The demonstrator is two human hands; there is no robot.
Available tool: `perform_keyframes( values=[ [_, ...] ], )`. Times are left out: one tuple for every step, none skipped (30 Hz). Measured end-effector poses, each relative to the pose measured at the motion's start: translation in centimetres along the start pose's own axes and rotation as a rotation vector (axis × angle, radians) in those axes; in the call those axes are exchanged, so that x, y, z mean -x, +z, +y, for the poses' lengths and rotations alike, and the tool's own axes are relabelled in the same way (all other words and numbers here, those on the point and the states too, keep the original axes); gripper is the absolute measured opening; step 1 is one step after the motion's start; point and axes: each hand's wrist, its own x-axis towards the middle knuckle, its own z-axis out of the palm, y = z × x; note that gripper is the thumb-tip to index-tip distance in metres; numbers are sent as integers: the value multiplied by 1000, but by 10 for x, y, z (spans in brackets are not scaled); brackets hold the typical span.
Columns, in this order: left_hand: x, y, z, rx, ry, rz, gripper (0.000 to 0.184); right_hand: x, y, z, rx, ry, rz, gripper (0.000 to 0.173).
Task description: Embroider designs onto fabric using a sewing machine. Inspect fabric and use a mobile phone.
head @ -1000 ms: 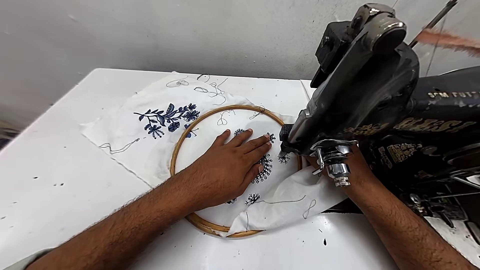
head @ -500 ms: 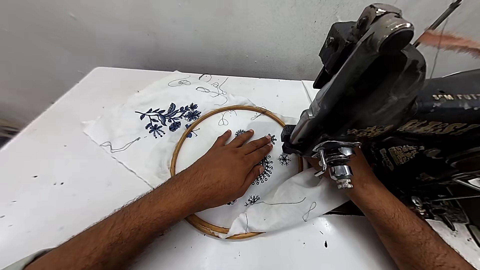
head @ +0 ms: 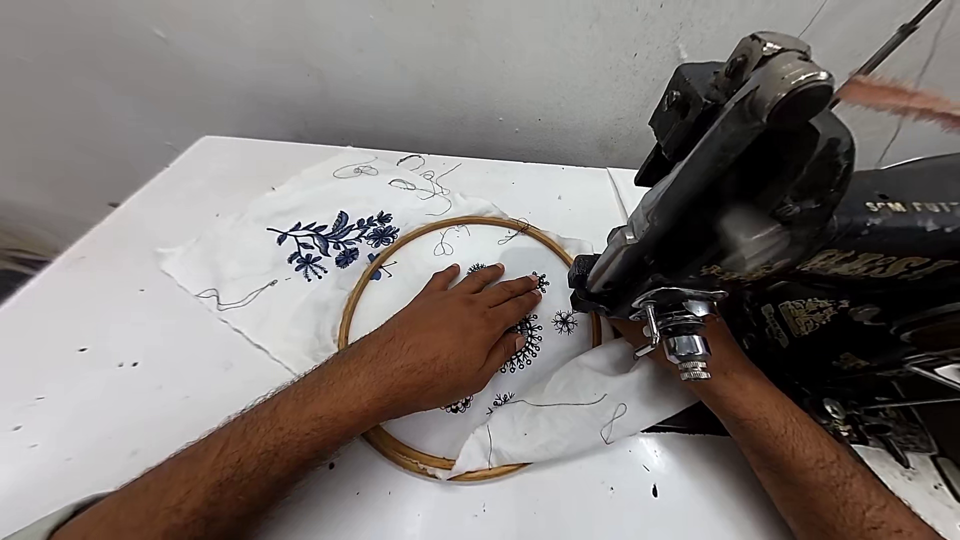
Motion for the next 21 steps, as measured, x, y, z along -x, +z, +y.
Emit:
perform_keyframes(
  values=[
    [-1, 0, -2, 7, 7, 3, 53, -1, -2, -3, 3, 21, -13, 22],
    [-1, 0, -3, 18, 18, 6, 53, -2, -4, -5, 7, 32, -21, 20],
    [-2, -1, -5, 32, 31, 15, 53, -3, -4, -5, 18, 17, -8, 18],
    [-3, -1, -7, 48, 49, 33, 51, -4, -5, -5, 16, 7, -12, 17],
    [-4, -1, -9, 62, 71, 54, 49, -5, -5, -4, 11, -4, -11, 17],
    [-5, 0, -12, 76, 93, 79, 47, -5, -5, -5, 3, -7, -14, 17],
    [-7, 1, -15, 90, 112, 102, 45, -5, -5, -5, -1, -19, -8, 18],
    [-9, 3, -18, 101, 129, 119, 44, -5, -5, -6, 2, -28, 2, 20],
    [-11, 5, -21, 113, 144, 134, 44, -5, -6, -8, -5, -21, 4, 19],
    [-12, 5, -23, 123, 155, 140, 43, -5, -7, -11, -11, -1, -7, 18],
    [-12, 5, -24, 129, 159, 141, 42, -5, -8, -12, -12, 10, -15, 17],
    [-13, 5, -25, 135, 160, 141, 42, -6, -7, -11, -10, 2, -14, 18],
    [-13, 4, -25, 140, 160, 139, 41, -6, -7, -11, -5, -7, -17, 18],
    [-13, 4, -25, 143, 159, 136, 41, -6, -8, -11, -6, -4, -22, 19],
    [-13, 3, -25, 147, 159, 135, 40, -7, -8, -12, -2, 8, -29, 19],
    [-13, 3, -25, 153, 156, 135, 40, -6, -9, -13, 0, 9, -32, 19],
    [-14, 4, -26, 159, 156, 136, 40, -6, -8, -12, 5, 1, -29, 19],
    [-14, 4, -27, 168, 158, 137, 40, -6, -8, -12, 0, 1, -30, 20],
    [-14, 3, -27, 176, 160, 137, 40, -6, -9, -13, -5, 12, -33, 20],
    [-15, 3, -28, 187, 160, 138, 39, -6, -9, -14, -12, 30, -40, 20],
    [-16, 4, -30, 199, 160, 143, 38, -6, -9, -15, -16, 33, -38, 20]
  ],
)
